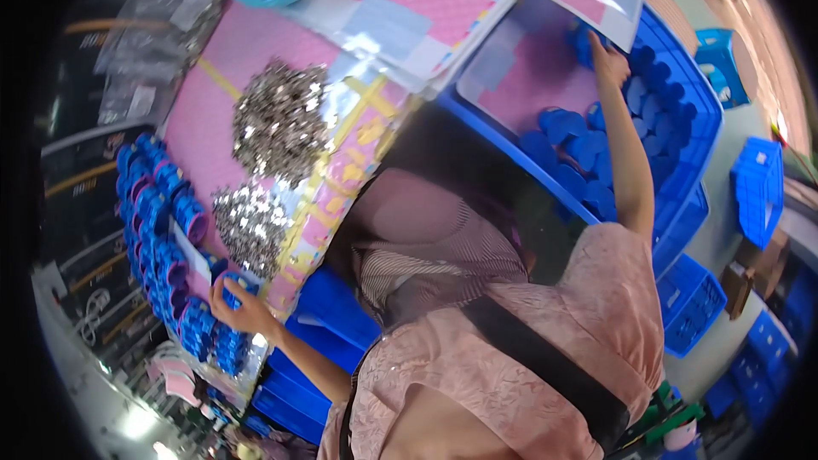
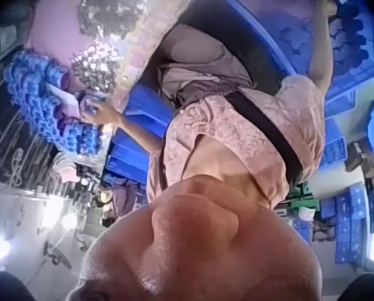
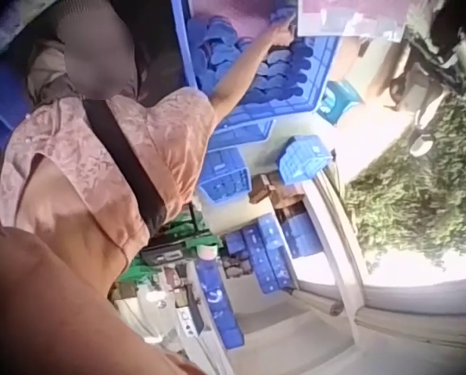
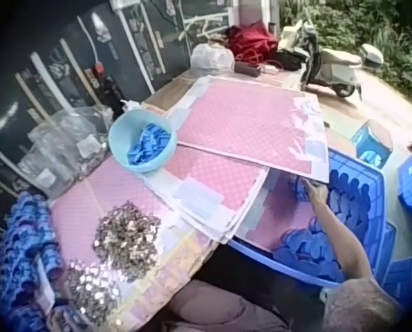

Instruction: Assembling small metal pins into blue plastic housings at a factory workstation.

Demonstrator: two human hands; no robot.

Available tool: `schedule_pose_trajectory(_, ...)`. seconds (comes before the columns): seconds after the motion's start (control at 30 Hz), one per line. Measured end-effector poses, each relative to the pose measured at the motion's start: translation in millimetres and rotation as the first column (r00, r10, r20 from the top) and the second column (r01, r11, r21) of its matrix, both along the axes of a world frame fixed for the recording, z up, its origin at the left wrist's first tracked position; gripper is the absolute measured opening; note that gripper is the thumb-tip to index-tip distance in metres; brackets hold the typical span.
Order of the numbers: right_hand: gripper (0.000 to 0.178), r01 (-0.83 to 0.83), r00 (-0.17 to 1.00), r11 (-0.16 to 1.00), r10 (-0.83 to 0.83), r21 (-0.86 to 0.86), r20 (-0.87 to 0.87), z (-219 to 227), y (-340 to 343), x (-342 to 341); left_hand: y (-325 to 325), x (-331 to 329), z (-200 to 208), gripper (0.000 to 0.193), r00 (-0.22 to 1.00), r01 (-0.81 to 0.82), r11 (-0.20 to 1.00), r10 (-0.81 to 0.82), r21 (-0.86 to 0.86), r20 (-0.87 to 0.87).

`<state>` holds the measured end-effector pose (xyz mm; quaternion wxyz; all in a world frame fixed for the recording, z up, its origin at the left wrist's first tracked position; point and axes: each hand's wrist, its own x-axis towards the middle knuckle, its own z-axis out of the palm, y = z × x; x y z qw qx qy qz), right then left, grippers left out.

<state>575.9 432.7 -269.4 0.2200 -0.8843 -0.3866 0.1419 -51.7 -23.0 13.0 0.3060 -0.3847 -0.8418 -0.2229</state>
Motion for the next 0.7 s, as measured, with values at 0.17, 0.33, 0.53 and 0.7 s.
schedule_pose_trajectory(0.17,0.046,-0.016,0.85,0.949,0.178,0.315,-0.495,95.2,-121.0,-50.2,21.2,15.8,-0.6,0.014,0.994,0.043,0.99,-0.055,0.131,0.094)
schedule_pose_trajectory(0.33,0.047,-0.292,0.446,0.9,0.428,0.325,-0.786,249.8,-191.1,-120.6,34.9,24.8,-2.0,0.016,0.971,0.056,0.984,-0.094,0.171,0.22)
schedule_pose_trajectory(0.53,0.065,-0.678,0.091,0.164,0.986,0.716,-0.14,351.9,-141.2,-397.0,81.8,35.6,11.9,0.02,0.858,0.286,0.936,-0.345,0.203,0.38)
schedule_pose_trajectory(0.7,0.053,-0.947,0.004,-0.105,0.941,0.304,0.338,311.1,-78.6,-629.6,97.6,48.5,5.7,0.022,0.729,0.383,0.881,-0.473,0.279,0.494)
